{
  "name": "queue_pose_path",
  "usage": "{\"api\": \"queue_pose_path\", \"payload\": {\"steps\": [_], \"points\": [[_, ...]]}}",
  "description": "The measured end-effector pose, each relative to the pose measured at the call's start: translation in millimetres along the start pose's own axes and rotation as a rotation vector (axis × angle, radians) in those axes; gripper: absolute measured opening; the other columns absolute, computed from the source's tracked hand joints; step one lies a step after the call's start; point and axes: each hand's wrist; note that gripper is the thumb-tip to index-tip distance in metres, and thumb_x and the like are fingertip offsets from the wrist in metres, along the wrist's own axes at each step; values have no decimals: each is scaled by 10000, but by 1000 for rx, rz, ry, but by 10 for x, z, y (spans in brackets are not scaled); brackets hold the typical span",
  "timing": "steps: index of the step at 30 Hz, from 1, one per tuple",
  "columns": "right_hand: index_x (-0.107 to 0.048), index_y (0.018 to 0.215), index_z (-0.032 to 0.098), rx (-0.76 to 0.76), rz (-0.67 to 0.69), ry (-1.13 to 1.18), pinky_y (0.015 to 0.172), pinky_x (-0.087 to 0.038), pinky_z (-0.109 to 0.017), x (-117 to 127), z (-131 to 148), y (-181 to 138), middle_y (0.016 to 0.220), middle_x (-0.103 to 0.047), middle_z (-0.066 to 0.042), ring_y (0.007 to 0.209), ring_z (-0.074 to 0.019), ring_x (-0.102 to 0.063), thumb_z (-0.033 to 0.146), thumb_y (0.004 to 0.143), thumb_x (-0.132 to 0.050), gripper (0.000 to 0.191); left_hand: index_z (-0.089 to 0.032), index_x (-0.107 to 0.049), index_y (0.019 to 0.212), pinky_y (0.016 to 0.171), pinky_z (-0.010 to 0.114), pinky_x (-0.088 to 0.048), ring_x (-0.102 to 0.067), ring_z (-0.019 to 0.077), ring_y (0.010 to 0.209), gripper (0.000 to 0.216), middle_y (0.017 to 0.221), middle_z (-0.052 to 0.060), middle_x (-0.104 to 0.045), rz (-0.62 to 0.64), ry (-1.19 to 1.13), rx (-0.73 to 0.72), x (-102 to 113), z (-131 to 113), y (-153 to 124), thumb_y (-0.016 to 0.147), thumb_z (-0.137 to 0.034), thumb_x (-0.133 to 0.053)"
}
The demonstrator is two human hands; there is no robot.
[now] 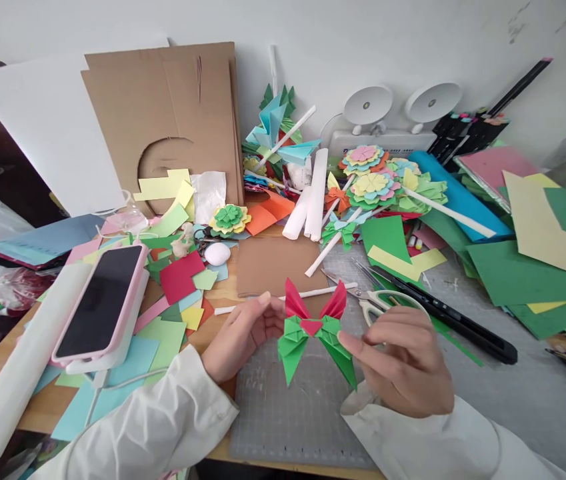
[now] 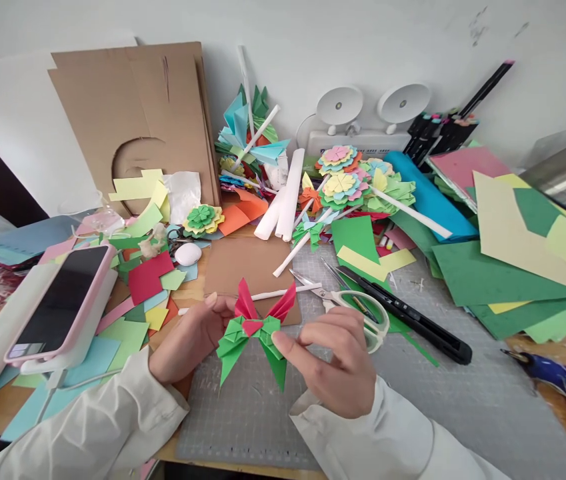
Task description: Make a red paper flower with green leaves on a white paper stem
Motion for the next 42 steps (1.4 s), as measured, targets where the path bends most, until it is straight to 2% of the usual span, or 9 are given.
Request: {"api": "queue_pose_path", "payload": {"steps": [4, 8, 13, 15, 20, 23, 27, 31, 42], "points": [[-639, 850, 326, 103, 28, -33, 628, -424, -286, -27, -1, 27, 638, -506, 28, 609, -129, -478, 61, 782, -621, 274, -97, -692, 819, 567, 254, -478, -611, 157, 591, 451, 693, 93, -672, 192, 52, 131, -20, -8, -52, 833, -522, -541], [-624, 1004, 304, 174, 119, 0, 676, -428, -320, -29, -64, 44, 732, -555, 5, 680, -145, -507, 35, 773, -532, 366, -99, -679, 793, 532, 229, -456, -586, 131, 556, 341, 664, 76, -663, 96, 118, 101, -16, -26, -70, 828, -430, -603], [-581, 1019, 230, -122, 74, 198, 784, -423, -422, -53, -103, -15, 905, -549, -66, 877, -238, -527, 135, 777, -529, 265, -105, -657, 774, 513, 223, -459, -571, 120, 539, 309, 665, 65, -654, 21, 206, 8, -7, -53, -67, 817, -408, -623], [-561, 1013, 226, -244, 123, 317, 791, -422, -417, -63, -109, -26, 922, -557, -71, 892, -244, -530, 180, 804, -522, 218, -111, -657, 760, 517, 225, -467, -567, 117, 530, 302, 650, 56, -648, 26, 231, -2, -17, -56, -72, 810, -407, -631], [-578, 950, 212, -560, 542, 732, 624, -454, -310, -91, -67, -22, 791, -599, -41, 689, -176, -533, 316, 874, -515, 144, -115, -665, 797, 524, 226, -471, -558, 117, 541, 268, 648, 48, -634, 106, 250, -10, -43, -25, -85, 800, -383, -646], [-605, 830, 184, -676, 698, 793, 555, -442, -278, -101, -18, -29, 688, -605, -32, 610, -153, -529, 352, 884, -517, 197, -121, -676, 791, 555, 228, -468, -558, 122, 578, 265, 681, 50, -634, 136, 295, -52, -48, -26, -84, 817, -380, -625], [-587, 734, 180, -706, 713, 731, 525, -419, -263, -100, 24, -19, 618, -596, -20, 566, -143, -520, 368, 857, -546, 229, -142, -688, 807, 699, 251, -476, -586, 163, 741, 273, 778, 59, -660, -13, 390, -176, -40, -69, -73, 838, -397, -593], [-558, 676, 185, -772, 672, 736, 526, -420, -256, -118, 31, -2, 594, -589, -19, 554, -140, -531, 390, 832, -567, 259, -149, -691, 787, 665, 233, -450, -557, 143, 693, 209, 744, 36, -647, -131, 364, -186, 9, -55, -63, 833, -337, -612], [-522, 646, 183, -916, 618, 828, 515, -392, -227, -164, 29, -21, 579, -561, -5, 540, -114, -505, 420, 800, -612, 297, -171, -704, 840, 701, 246, -448, -564, 147, 753, 128, 800, 25, -638, -62, 146, -105, 48, -7, -52, 837, -217, -585]]}}
Point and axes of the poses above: each hand's wrist, its own y-axis towards the middle knuckle, its own x-axis out of the back of the hand, z = x × y
